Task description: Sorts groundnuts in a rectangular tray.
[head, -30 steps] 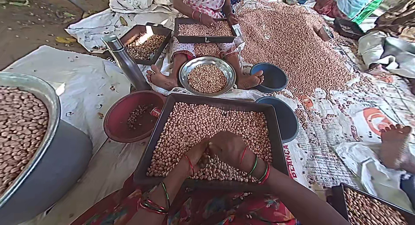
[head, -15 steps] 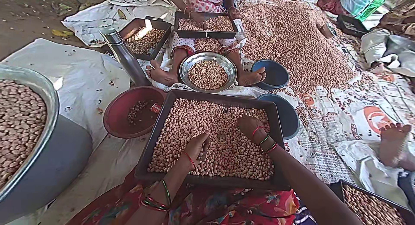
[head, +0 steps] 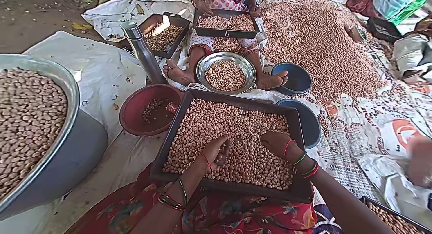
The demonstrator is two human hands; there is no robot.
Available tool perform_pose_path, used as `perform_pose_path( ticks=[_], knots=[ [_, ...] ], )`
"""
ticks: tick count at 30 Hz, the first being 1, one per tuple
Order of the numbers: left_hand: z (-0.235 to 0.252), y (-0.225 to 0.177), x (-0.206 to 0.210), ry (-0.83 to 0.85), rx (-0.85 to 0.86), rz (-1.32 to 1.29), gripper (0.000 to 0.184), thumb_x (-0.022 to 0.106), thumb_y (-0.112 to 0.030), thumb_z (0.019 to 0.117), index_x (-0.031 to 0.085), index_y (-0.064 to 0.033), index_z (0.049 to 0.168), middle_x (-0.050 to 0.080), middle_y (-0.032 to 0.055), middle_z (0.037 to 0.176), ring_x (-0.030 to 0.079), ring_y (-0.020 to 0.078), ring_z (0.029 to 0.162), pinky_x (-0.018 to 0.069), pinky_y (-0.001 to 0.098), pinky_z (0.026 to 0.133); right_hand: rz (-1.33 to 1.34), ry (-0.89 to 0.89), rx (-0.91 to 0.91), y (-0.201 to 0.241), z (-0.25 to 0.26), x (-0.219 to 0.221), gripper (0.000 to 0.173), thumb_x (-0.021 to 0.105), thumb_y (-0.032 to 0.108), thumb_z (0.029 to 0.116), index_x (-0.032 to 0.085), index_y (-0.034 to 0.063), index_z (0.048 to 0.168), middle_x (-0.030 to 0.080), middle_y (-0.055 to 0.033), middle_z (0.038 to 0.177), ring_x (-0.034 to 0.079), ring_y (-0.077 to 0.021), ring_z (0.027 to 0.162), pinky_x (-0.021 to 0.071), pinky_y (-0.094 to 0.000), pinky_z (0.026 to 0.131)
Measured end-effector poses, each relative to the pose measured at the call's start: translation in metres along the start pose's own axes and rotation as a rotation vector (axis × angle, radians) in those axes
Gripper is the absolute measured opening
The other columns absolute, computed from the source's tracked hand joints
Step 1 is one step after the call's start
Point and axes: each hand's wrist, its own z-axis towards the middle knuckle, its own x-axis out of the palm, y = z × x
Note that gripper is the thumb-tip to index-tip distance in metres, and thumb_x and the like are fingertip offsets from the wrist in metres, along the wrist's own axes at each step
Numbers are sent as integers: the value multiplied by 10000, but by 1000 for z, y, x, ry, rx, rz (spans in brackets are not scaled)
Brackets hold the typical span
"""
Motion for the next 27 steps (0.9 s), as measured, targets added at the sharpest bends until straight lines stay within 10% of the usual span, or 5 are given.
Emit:
perform_pose_path(
  ticks=[6,12,27],
  knots=[
    [0,-1,2,-20,40,12,370,318,-304,1136,500,-108,880,406,-60,546,290,5,370,245,147,362,-127,123,57,4,1,34,356,433,190,1104,598,19,1369,595,-261,1364,600,-460,1228,479,-625,964],
    [0,1,1,-24,71,21,348,326,-286,1136,499,-103,897,410,-60,552,294,2,370,250,142,360,21,-216,-9,-9,5,24,353,410,97,1083,624,-52,1321,634,-289,1295,625,-454,1205,477,-586,993],
    [1,1,0,-27,104,30,347,335,-276,1135,510,-96,896,420,-52,553,297,9,370,252,145,363,3,-20,85,4,20,28,367,406,202,1095,602,31,1355,664,-230,1299,627,-426,1217,445,-626,990]
  ],
)
